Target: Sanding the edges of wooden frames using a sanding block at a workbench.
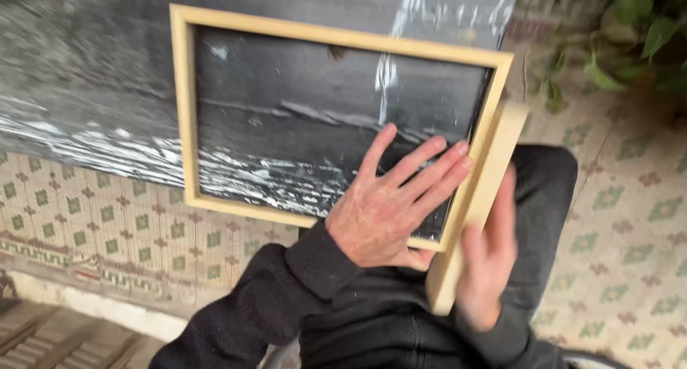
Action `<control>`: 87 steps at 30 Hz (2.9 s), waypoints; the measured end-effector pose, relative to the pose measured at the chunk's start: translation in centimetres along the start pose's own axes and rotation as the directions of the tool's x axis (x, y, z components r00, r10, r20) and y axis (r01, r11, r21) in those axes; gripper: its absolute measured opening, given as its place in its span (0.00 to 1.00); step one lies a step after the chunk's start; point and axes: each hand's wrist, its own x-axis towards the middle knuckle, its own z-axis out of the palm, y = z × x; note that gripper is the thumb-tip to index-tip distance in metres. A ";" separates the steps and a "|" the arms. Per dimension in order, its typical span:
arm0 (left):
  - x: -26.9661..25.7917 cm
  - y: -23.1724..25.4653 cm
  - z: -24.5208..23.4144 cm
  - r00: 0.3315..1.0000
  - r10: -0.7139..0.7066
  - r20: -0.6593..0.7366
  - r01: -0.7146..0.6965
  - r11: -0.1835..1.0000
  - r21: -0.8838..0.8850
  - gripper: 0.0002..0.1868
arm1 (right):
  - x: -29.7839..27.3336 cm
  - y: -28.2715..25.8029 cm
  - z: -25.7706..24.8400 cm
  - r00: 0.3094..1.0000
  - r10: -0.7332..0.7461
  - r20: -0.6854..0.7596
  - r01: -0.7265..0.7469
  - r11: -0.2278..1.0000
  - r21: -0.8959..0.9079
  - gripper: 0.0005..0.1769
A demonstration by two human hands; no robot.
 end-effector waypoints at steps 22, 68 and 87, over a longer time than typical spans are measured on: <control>0.1 0.4 -0.7 1.000 0.006 -0.010 -0.006 1.000 0.029 0.65 | 12.9 -3.9 1.2 0.996 -0.085 -0.041 0.088 0.992 0.087 0.43; 0.0 0.2 -0.6 0.999 -0.008 -0.041 0.011 0.997 0.071 0.67 | -0.1 -1.3 0.5 0.997 -0.075 -0.002 0.075 0.994 0.077 0.38; 0.1 0.4 -0.3 1.000 -0.010 -0.005 0.011 0.995 0.097 0.70 | 5.9 -4.1 0.5 0.900 -0.401 0.169 0.435 0.807 -0.399 0.28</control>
